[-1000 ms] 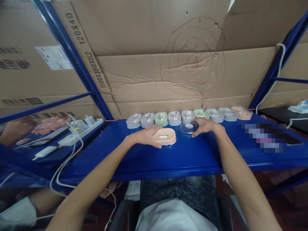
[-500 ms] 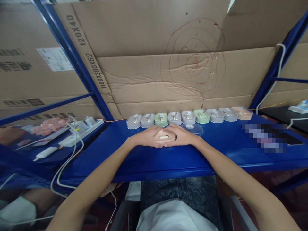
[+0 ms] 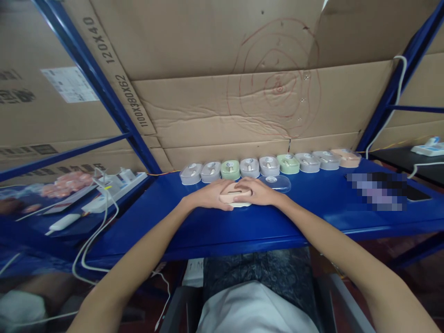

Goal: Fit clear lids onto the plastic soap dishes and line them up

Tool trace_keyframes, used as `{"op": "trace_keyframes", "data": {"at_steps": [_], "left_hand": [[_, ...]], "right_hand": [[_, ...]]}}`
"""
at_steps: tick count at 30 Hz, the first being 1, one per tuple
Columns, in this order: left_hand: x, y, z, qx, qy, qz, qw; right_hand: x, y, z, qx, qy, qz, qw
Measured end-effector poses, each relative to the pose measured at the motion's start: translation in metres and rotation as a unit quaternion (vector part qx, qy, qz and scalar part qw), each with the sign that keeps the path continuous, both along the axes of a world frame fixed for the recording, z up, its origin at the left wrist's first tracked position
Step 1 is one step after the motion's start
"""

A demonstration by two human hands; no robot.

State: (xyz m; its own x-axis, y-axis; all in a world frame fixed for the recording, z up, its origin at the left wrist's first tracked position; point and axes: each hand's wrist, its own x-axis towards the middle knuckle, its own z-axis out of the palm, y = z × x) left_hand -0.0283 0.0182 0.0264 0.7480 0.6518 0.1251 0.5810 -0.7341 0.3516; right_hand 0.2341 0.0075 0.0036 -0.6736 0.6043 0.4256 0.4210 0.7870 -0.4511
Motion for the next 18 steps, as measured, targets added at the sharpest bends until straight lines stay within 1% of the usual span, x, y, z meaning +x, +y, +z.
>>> {"op": "trace_keyframes", "data": {"at_steps": [4,8,12,18], "left_hand": [[-0.0011,0.0016,-0.0018,-0.022,-0.021,0.030,0.999],[-0.0012,0.0014,-0.0022,-0.030,-0.059,0.034,0.997],[-0.0016,0.0011,-0.0020,-0.042,-0.091,0.036,0.994],[-0.0029,0.0052,-0.0076,-0.080,-0.141,0.036,0.986]], "right_hand": [[0.0014,0.0016,-0.0012,-0.012,0.023,-0.010,1.000],[0.0016,0.0021,-0.0003,-0.027,0.052,-0.047,0.997],[0.0020,0.0018,0.0043,-0.042,0.091,-0.065,0.993],[0.0084,0.0080,0.0052,-0.081,0.170,-0.111,0.976]]}}
